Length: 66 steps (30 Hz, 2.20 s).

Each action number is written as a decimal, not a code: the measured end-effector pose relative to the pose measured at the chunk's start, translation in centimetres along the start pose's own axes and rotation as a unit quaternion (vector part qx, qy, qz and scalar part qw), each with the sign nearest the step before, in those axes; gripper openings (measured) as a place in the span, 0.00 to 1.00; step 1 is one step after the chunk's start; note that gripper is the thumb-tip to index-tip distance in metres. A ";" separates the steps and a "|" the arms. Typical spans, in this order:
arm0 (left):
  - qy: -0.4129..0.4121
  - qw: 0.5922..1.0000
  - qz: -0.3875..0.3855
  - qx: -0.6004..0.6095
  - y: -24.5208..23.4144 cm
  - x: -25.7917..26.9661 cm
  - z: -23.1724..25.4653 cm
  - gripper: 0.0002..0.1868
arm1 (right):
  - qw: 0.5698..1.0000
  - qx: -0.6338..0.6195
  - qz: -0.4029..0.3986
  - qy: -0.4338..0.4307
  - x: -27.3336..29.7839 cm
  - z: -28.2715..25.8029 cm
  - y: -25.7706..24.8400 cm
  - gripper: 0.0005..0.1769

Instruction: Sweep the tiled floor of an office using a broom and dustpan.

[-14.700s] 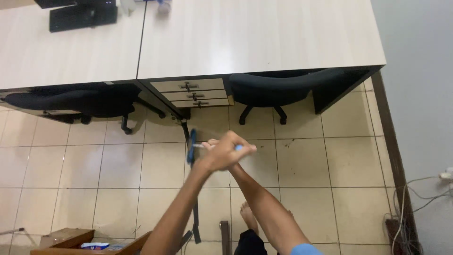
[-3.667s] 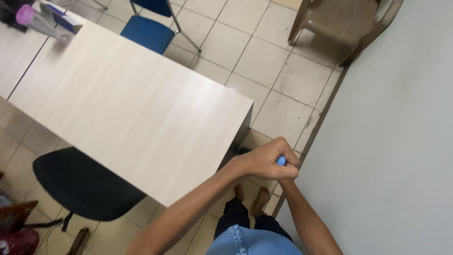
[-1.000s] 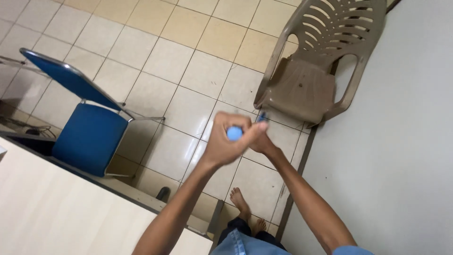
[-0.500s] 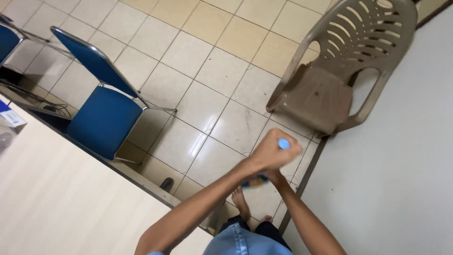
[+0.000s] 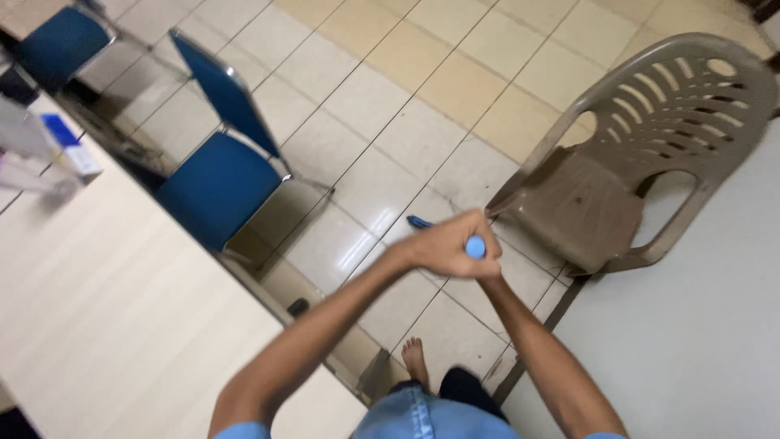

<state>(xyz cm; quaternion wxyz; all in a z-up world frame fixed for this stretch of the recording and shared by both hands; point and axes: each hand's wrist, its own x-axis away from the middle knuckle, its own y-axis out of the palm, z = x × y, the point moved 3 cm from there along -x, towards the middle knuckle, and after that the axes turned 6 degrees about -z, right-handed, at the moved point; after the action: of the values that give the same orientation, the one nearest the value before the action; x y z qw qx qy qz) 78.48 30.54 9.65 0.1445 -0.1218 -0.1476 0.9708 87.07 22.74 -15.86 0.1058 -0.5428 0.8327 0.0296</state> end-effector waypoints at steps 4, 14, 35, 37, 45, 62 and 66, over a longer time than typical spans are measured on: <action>0.040 0.992 -0.017 0.121 -4.0 1.3 3.3 0.17 | 0.977 0.082 -0.188 0.064 -2.0 -2.3 4.6 0.26; -0.146 0.958 0.246 -0.016 -3.3 5.1 -2.9 0.20 | 0.888 0.017 -0.451 0.089 1.3 11.3 14.4 0.12; -0.064 0.873 0.483 -0.006 0.9 5.8 -2.3 0.18 | 0.849 0.208 -0.486 -0.014 -13.2 10.6 1.9 0.21; -0.056 0.866 0.496 -0.019 -0.4 5.9 1.6 0.18 | 0.836 0.119 -0.534 0.030 -12.2 5.9 3.8 0.16; -0.172 0.876 0.447 -0.062 -1.7 3.6 2.2 0.18 | 0.800 -0.334 -0.415 0.277 -5.1 -7.1 4.5 0.12; -0.144 0.868 0.475 -0.016 1.8 3.9 -7.9 0.17 | 0.769 0.218 -0.601 -0.001 -16.2 6.9 0.4 0.18; -0.016 0.801 0.577 -0.158 -2.2 3.1 -3.0 0.13 | 0.794 0.176 -0.581 -0.029 -17.5 6.0 2.2 0.09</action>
<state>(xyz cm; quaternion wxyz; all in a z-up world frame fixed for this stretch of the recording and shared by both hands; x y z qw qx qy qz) 76.97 34.25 6.98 -0.4657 -0.1897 -0.2039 0.8400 92.77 40.30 -18.17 0.2207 -0.8953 0.3481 -0.1688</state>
